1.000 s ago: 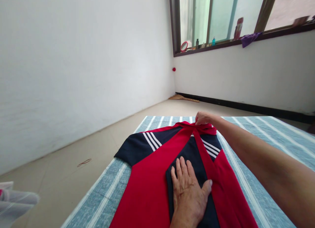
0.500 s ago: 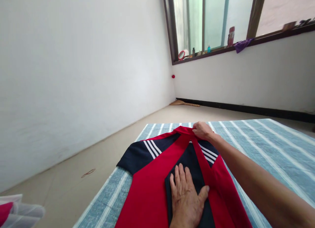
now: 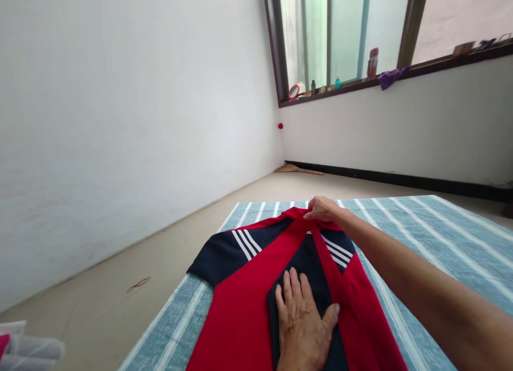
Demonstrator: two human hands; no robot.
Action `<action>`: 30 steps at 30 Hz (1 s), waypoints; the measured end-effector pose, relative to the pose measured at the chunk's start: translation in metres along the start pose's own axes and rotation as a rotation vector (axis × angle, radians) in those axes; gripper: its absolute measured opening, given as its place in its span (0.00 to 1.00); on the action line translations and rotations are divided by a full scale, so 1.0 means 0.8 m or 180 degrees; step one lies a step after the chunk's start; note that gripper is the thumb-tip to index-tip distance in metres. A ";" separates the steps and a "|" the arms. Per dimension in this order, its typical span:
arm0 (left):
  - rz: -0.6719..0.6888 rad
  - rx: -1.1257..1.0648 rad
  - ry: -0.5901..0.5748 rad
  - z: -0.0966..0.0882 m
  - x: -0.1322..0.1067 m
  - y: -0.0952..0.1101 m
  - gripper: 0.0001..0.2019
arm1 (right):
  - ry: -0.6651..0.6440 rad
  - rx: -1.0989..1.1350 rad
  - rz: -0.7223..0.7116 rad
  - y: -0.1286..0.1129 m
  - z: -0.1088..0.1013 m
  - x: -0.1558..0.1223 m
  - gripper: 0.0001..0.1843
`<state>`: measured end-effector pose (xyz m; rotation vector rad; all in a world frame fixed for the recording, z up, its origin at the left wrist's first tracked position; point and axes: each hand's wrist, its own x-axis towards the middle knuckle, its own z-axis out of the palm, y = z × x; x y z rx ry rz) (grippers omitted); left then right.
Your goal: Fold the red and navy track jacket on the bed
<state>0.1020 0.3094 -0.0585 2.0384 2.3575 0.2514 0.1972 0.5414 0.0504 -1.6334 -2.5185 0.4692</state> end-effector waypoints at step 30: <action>-0.0082 -0.0497 -0.0290 -0.020 -0.005 0.010 0.42 | 0.0859 -0.0498 0.0774 -0.001 0.055 0.046 0.15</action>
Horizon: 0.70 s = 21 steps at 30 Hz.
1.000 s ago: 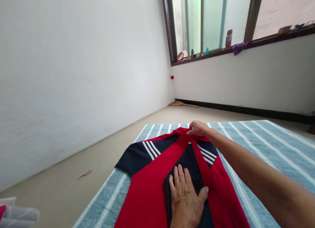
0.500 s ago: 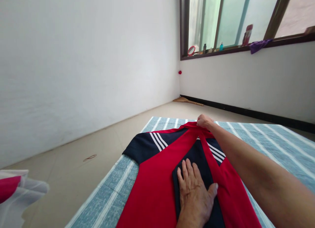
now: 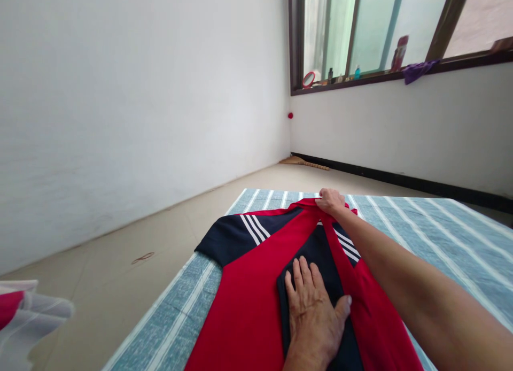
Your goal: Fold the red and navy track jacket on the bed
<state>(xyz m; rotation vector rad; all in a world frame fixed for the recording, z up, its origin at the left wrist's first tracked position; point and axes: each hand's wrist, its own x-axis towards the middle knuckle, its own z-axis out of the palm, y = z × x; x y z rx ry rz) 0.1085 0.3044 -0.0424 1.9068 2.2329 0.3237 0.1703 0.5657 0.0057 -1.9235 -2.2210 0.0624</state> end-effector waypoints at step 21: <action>0.0164 0.0244 0.0528 0.027 0.009 -0.010 0.42 | 0.0743 -0.0272 -0.0824 -0.005 0.036 -0.081 0.13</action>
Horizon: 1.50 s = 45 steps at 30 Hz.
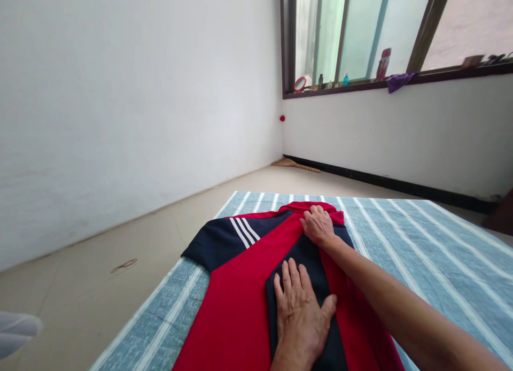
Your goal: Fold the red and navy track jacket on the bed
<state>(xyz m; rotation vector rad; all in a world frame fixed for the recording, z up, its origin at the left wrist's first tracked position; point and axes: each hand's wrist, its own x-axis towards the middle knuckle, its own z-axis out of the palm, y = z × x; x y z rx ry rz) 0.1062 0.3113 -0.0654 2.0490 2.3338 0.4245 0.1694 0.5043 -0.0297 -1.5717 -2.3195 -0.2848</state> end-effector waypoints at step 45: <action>0.0007 0.0228 -0.0049 -0.008 -0.001 0.004 0.39 | -0.0302 -0.0124 0.0515 0.103 0.012 0.012 0.13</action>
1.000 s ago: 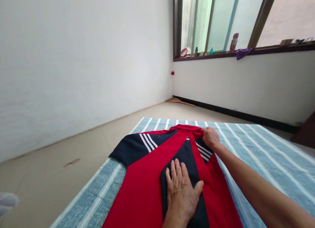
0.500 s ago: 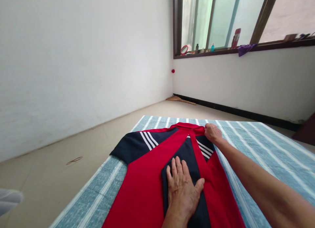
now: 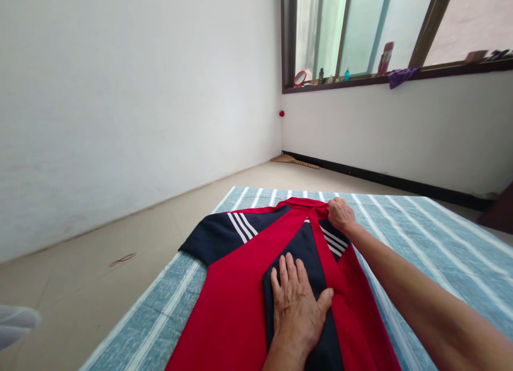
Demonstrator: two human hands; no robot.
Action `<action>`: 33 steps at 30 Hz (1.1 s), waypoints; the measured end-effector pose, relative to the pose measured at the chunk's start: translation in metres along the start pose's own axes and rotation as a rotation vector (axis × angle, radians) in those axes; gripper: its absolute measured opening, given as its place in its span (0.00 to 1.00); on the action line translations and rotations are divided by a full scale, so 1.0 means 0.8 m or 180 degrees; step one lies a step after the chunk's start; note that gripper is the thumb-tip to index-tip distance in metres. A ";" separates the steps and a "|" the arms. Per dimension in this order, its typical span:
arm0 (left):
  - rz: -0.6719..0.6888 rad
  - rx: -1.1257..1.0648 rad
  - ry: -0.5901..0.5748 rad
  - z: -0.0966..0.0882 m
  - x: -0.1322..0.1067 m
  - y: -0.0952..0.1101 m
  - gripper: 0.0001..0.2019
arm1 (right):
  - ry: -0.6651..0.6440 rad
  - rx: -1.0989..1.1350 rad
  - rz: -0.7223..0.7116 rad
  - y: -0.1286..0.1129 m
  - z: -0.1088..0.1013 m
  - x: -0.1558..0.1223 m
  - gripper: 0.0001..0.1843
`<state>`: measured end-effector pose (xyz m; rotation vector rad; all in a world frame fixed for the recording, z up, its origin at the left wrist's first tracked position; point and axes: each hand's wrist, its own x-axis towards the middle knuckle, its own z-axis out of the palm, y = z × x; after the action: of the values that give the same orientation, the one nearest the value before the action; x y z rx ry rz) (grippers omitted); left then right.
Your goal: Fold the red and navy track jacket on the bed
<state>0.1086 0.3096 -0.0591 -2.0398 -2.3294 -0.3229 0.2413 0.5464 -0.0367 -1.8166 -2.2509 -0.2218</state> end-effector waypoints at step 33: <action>0.0017 -0.0071 0.0046 0.003 0.000 -0.001 0.40 | -0.0130 -0.0356 -0.0920 0.006 -0.008 0.000 0.12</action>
<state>0.1084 0.3099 -0.0617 -2.0462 -2.3220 -0.3636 0.2462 0.5457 -0.0306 -1.5507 -2.5728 -0.3716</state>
